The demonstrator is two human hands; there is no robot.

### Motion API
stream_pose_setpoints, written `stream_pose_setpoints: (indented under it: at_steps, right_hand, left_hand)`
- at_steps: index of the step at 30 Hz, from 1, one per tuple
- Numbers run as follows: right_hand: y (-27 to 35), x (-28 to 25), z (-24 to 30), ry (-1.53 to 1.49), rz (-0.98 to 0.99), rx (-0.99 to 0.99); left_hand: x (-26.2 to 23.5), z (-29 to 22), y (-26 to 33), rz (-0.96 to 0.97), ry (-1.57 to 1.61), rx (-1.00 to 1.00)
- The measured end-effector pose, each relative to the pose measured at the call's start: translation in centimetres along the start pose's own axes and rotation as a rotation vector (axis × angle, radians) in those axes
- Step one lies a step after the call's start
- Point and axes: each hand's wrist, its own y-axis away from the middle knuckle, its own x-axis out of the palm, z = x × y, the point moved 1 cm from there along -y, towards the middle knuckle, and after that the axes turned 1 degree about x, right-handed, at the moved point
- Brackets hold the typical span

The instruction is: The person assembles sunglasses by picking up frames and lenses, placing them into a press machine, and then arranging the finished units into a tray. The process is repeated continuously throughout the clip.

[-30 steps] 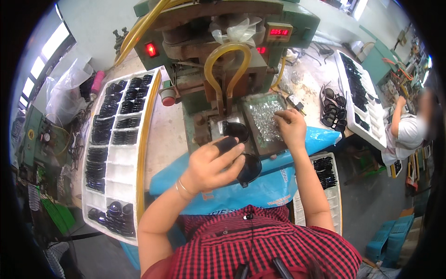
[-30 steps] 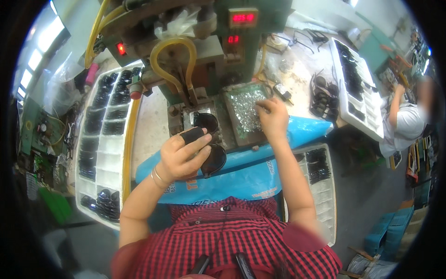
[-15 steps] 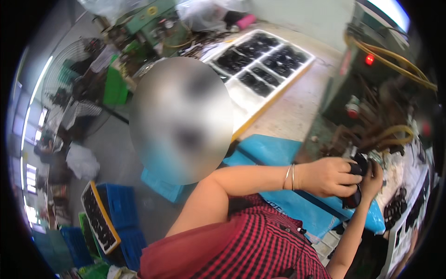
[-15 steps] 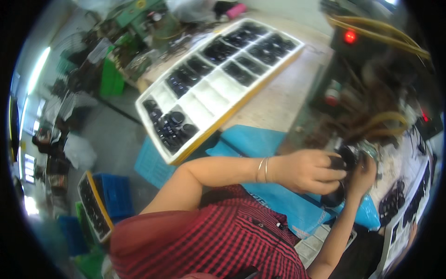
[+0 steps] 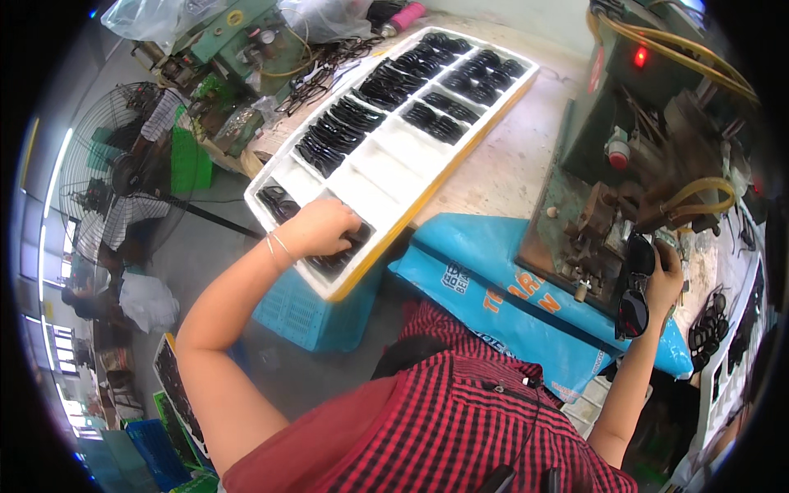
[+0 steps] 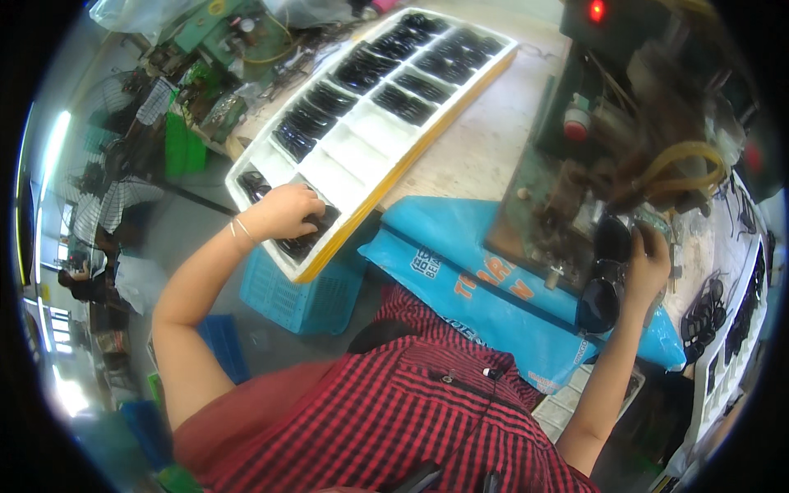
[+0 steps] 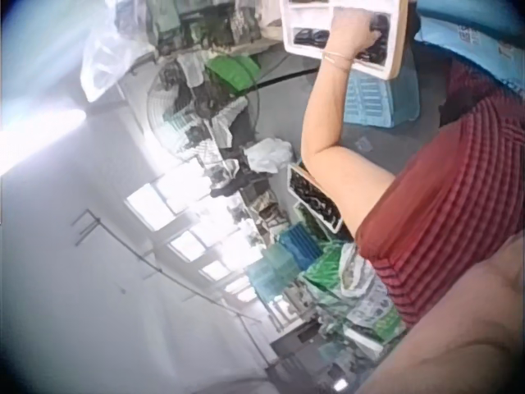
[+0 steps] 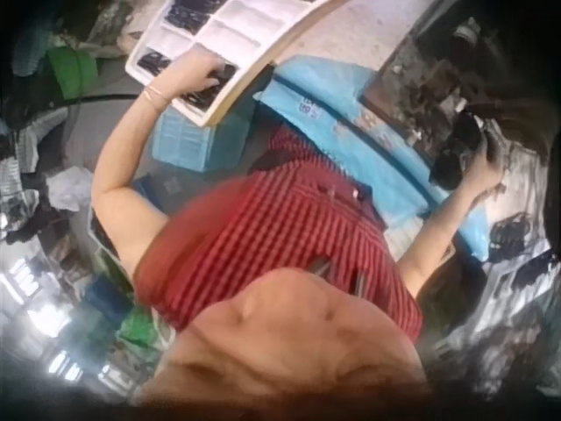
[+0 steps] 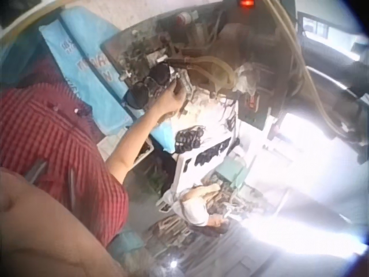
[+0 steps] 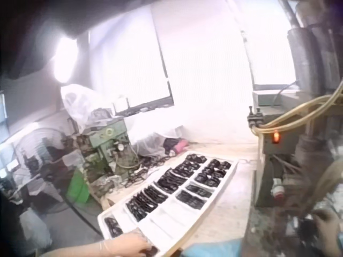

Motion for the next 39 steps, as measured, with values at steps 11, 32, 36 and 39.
stream_pose_setpoints:
  at_steps: [11,32,36,39]
  right_hand:
    - [3.9,-3.5,10.3,-0.168,0.076,0.039]
    - [3.5,3.9,12.8,-0.929,0.017,0.118]
    - [4.7,2.9,14.6,-0.796,-0.073,0.11]
    - [5.5,0.6,14.8,-0.528,0.15,-0.004]
  left_hand:
    - [-2.2,-0.7,-1.6,-0.303,-0.005,-0.04]
    - [-14.7,-20.5,-17.4,-1.09,1.448,0.672]
    - [-14.6,-21.7,-15.8,-1.14,1.174,0.631]
    - [-11.5,-22.1,-13.7,-1.068,0.687,0.885]
